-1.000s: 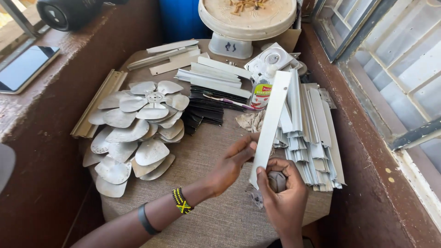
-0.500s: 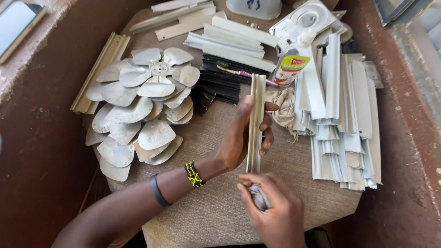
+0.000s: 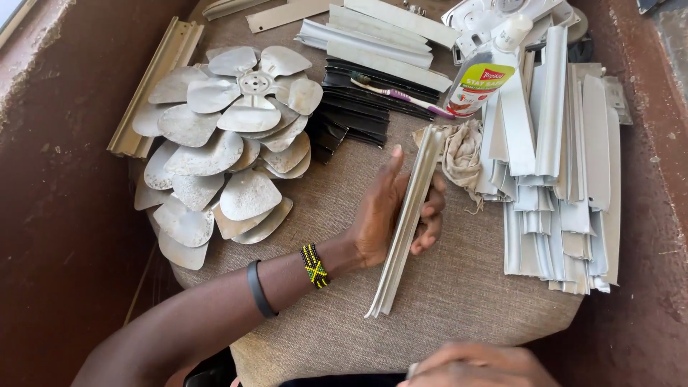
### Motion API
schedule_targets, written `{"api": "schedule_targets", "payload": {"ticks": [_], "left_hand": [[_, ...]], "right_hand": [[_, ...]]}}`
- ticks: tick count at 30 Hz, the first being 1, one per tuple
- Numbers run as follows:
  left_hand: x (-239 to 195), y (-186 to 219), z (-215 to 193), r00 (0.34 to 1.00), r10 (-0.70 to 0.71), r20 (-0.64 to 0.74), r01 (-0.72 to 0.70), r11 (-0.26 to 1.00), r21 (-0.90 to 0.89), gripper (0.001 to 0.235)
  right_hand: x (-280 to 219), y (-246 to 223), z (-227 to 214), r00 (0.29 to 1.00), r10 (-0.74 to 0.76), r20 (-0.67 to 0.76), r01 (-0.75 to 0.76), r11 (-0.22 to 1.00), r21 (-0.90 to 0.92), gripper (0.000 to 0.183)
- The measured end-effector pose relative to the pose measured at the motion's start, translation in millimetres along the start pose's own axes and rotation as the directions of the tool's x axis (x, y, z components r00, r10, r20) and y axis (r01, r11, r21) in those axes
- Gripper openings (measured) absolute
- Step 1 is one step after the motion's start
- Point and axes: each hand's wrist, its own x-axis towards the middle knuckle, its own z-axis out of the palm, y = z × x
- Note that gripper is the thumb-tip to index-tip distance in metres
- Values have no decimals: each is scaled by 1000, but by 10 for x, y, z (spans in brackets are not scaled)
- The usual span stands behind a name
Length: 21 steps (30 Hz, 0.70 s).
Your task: The person is cleaning and wiping down white metal profiles using a cloth and a bottle of cleaning solution.
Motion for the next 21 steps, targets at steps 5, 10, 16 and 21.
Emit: {"api": "schedule_targets", "payload": {"ticks": [5, 10, 16, 21], "left_hand": [[46, -28, -12, 990, 26, -140, -20, 999, 41, 54], [77, -43, -79, 991, 61, -118, -51, 995, 85, 61], [65, -36, -93, 995, 99, 16, -98, 995, -33, 59], [65, -79, -79, 991, 136, -3, -136, 990, 27, 59]], "right_hand": [[72, 4, 130, 975, 7, -222, -59, 972, -227, 20], [151, -47, 218, 894, 88, -438, -241, 921, -307, 26], [207, -104, 207, 875, 67, -479, -234, 926, -298, 20], [380, -94, 181, 835, 49, -547, -283, 892, -352, 16]]}}
